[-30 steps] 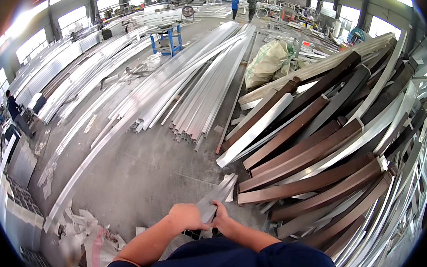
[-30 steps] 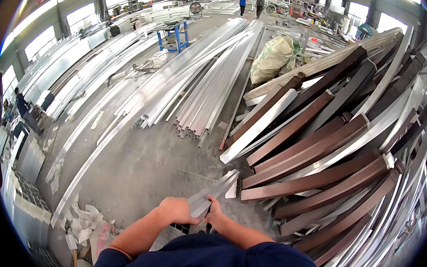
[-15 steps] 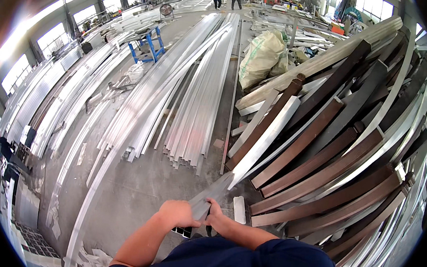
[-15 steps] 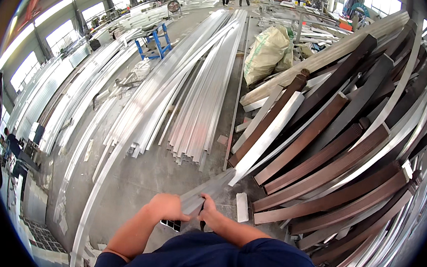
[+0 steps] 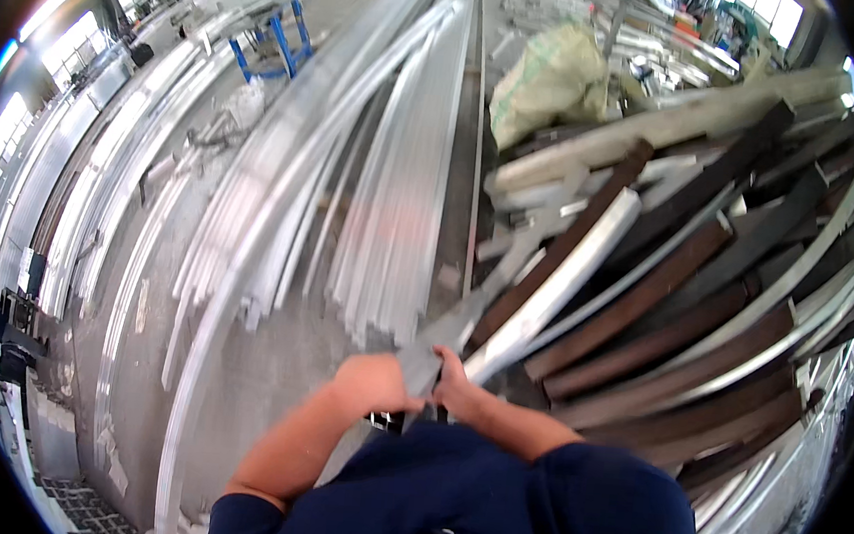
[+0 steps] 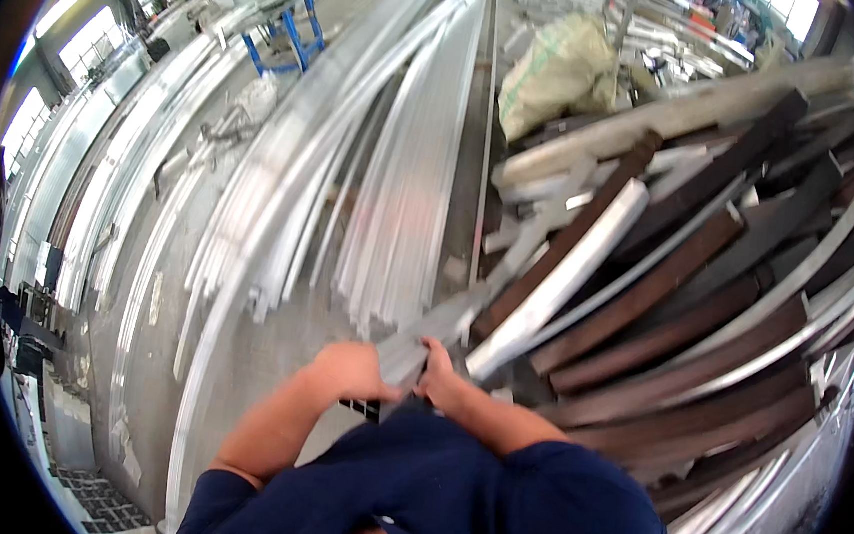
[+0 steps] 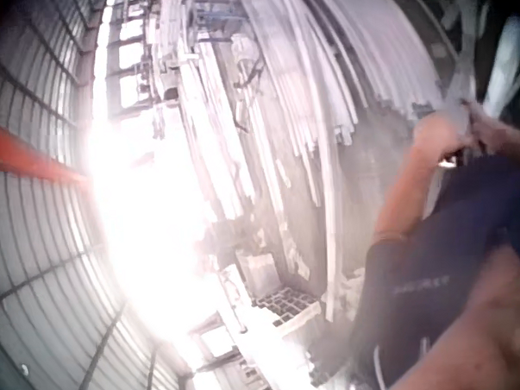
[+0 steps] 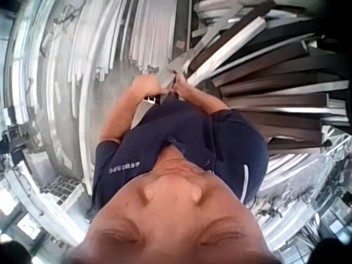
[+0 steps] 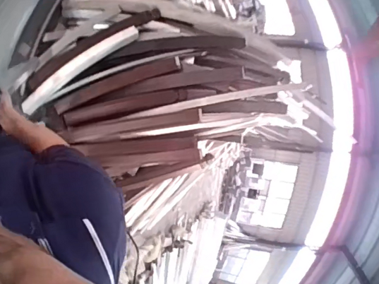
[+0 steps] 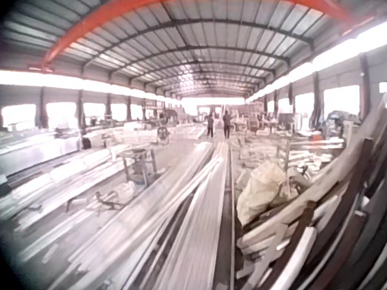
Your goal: The person loads long aluminum profiles into a cutting machine, operates the controls to cut them, and removes the cut pieces. The person then carries the cut pieces across the workshop floor and places them in a pile.
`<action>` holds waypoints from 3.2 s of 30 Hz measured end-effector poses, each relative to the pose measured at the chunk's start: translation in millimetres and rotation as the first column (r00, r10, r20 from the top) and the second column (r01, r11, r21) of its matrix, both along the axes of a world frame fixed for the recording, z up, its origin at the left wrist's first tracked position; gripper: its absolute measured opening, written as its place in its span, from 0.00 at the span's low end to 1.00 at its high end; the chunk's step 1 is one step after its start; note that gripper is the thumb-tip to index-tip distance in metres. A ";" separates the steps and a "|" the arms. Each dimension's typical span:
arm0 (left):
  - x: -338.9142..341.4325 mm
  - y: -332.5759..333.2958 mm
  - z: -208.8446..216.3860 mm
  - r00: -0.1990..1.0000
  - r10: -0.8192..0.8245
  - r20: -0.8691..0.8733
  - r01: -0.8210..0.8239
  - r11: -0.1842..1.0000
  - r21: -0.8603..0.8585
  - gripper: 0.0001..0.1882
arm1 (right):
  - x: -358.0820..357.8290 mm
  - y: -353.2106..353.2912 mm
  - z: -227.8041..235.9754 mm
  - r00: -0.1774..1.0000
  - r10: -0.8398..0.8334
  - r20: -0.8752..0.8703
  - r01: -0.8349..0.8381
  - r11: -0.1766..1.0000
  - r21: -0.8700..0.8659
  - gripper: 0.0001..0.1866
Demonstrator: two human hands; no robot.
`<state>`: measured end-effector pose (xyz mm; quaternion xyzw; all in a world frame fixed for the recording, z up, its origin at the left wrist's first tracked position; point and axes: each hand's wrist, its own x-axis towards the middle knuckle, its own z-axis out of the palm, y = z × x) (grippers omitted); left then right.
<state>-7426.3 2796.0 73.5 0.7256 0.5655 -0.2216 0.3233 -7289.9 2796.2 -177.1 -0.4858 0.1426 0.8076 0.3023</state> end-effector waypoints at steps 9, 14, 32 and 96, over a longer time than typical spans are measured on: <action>-36.6 155.6 20.4 0.987 -0.157 0.044 0.154 0.985 0.079 0.37 | -25.7 156.5 58.4 0.998 -0.058 0.021 0.057 0.996 0.064 0.31; -37.7 236.8 10.0 0.987 -0.158 0.033 0.153 0.982 0.113 0.37 | -23.4 243.7 27.6 0.997 -0.078 -0.014 0.078 0.994 0.076 0.31; 42.3 597.8 1.4 0.998 0.030 -0.062 -0.027 0.998 0.050 0.39 | 34.8 616.7 6.2 0.998 0.046 -0.043 -0.047 0.999 -0.010 0.27; 262.1 1834.5 21.5 0.999 -0.016 -0.040 0.024 0.975 0.221 0.40 | 256.1 1864.2 59.5 0.987 -0.155 0.042 0.146 0.976 0.165 0.30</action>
